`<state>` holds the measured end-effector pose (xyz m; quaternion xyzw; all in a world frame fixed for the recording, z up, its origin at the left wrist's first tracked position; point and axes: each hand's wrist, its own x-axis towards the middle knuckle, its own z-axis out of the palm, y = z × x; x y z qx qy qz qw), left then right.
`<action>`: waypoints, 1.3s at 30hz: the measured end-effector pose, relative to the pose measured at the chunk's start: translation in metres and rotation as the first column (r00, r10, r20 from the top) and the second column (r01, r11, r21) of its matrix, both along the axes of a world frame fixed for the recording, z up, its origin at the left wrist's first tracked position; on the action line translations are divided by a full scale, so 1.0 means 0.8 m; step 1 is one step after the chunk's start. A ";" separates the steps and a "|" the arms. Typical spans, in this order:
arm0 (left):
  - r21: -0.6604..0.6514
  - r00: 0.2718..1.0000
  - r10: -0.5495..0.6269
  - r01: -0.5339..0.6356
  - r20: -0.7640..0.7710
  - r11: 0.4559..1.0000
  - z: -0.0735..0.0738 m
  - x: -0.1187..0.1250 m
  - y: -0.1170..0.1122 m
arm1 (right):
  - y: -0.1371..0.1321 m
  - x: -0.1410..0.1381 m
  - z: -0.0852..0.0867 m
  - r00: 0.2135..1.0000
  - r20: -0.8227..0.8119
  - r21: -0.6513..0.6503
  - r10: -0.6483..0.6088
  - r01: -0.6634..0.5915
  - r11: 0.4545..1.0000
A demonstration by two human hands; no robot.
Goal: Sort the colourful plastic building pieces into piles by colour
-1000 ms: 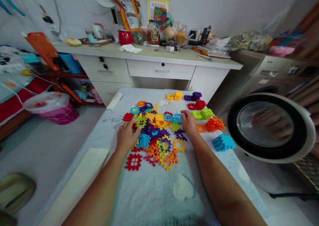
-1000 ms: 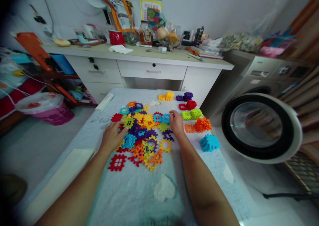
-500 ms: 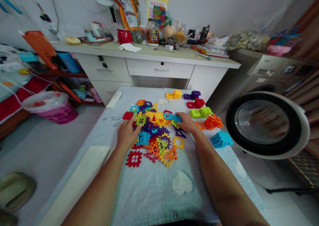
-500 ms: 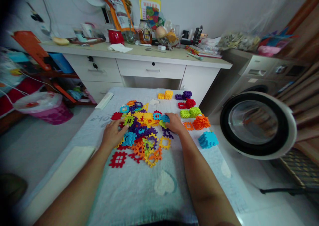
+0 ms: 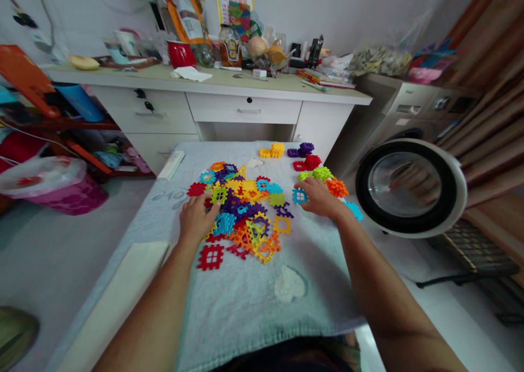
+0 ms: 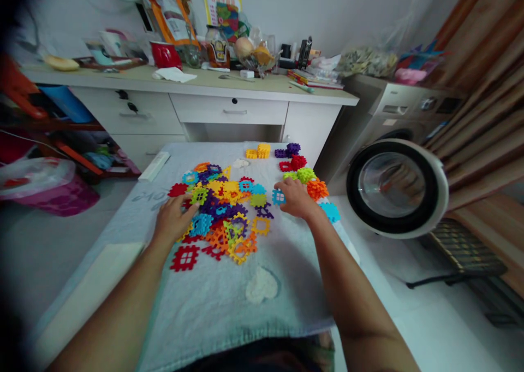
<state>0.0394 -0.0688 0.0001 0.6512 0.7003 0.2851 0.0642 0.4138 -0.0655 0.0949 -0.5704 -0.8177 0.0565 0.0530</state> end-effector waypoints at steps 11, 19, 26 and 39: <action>0.006 1.000 0.003 -0.003 -0.001 1.000 0.001 0.001 -0.001 | -0.057 0.037 0.002 0.937 0.339 -0.110 0.080 -0.045 0.993; 0.016 1.000 0.001 -0.001 -0.003 1.000 -0.001 -0.001 -0.001 | -0.079 0.017 -0.012 0.930 0.367 -0.021 0.031 -0.025 0.999; 0.029 1.000 -0.013 0.013 0.005 0.999 -0.003 -0.002 0.000 | -0.096 -0.005 -0.035 0.929 0.368 -0.012 -0.041 0.049 0.999; 0.031 0.999 -0.024 0.025 -0.027 0.999 -0.011 -0.007 0.006 | -0.129 -0.012 -0.074 0.944 0.286 0.064 -0.166 0.154 0.986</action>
